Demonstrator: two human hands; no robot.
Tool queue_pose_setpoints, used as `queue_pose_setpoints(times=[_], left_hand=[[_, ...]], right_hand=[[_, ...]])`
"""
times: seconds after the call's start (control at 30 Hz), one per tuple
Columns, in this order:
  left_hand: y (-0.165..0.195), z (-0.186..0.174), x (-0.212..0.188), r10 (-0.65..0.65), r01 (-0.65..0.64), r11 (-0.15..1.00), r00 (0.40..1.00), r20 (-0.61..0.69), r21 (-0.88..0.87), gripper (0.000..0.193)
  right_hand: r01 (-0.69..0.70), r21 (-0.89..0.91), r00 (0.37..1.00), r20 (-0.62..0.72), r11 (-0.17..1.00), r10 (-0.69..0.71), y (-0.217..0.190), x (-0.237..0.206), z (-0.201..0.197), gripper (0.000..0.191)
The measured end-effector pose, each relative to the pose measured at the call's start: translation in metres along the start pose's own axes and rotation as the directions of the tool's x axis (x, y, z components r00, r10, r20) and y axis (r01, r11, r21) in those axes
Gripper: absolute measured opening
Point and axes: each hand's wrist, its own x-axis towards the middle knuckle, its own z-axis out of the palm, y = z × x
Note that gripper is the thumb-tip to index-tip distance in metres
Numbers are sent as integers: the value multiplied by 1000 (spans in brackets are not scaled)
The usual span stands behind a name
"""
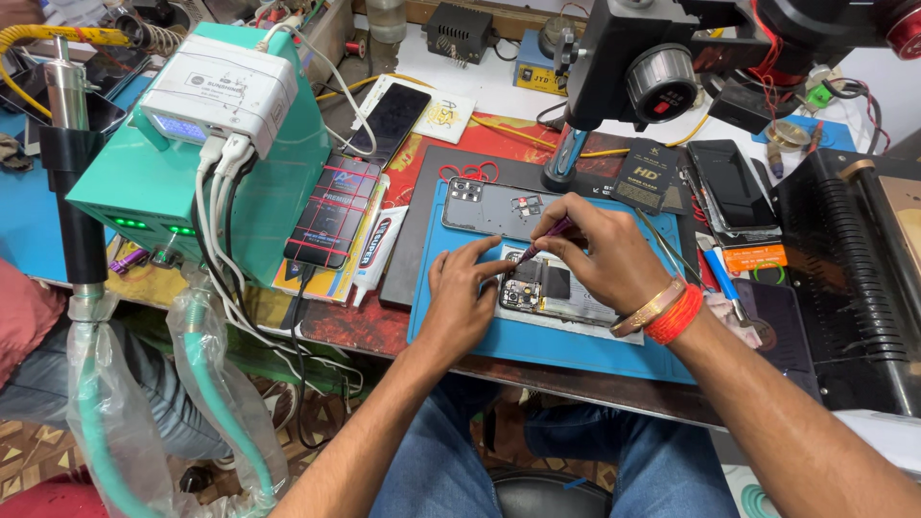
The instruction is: The person repairs a smartphone at a workbench. They handle the opened phone body, use a purple-handled screwdriver on internal components, pry off and reposition the back cover, press the battery and internal parts, and repeatedly fit the frame and cover together while working on the blue mat.
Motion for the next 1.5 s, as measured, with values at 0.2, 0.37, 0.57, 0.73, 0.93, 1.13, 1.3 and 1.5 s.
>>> queue_pose_setpoints(times=[0.2,0.37,0.57,0.73,0.93,1.13,1.3,1.5], left_hand=[[1,-1,-4,-30,29,999,998,56,22,43],[3,-3,-5,-30,27,999,997,71,35,43],[4,-3,-6,-36,32,998,997,75,48,43],[4,-5,-6,-39,34,998,996,83,54,44],[4,-4,-5,-50,45,997,994,96,57,43],[4,-7,-4,-26,25,999,999,47,24,41],[2,-14,6,8,-22,994,991,132,108,56],[1,-14,13,-46,16,989,979,197,148,64]], right_hand=[[-5,-1,999,45,1000,5,3,4,0,21],[5,4,997,76,1000,-5,2,7,-1,20],[35,7,995,95,999,-35,3,10,-1,18],[48,-6,993,108,999,-47,4,11,-1,16],[40,-20,991,127,999,-37,2,11,-1,17],[156,22,966,204,987,-157,1,15,-3,19],[81,-66,969,238,995,-63,0,22,-2,22],[84,-74,977,200,994,-68,0,26,3,25]])
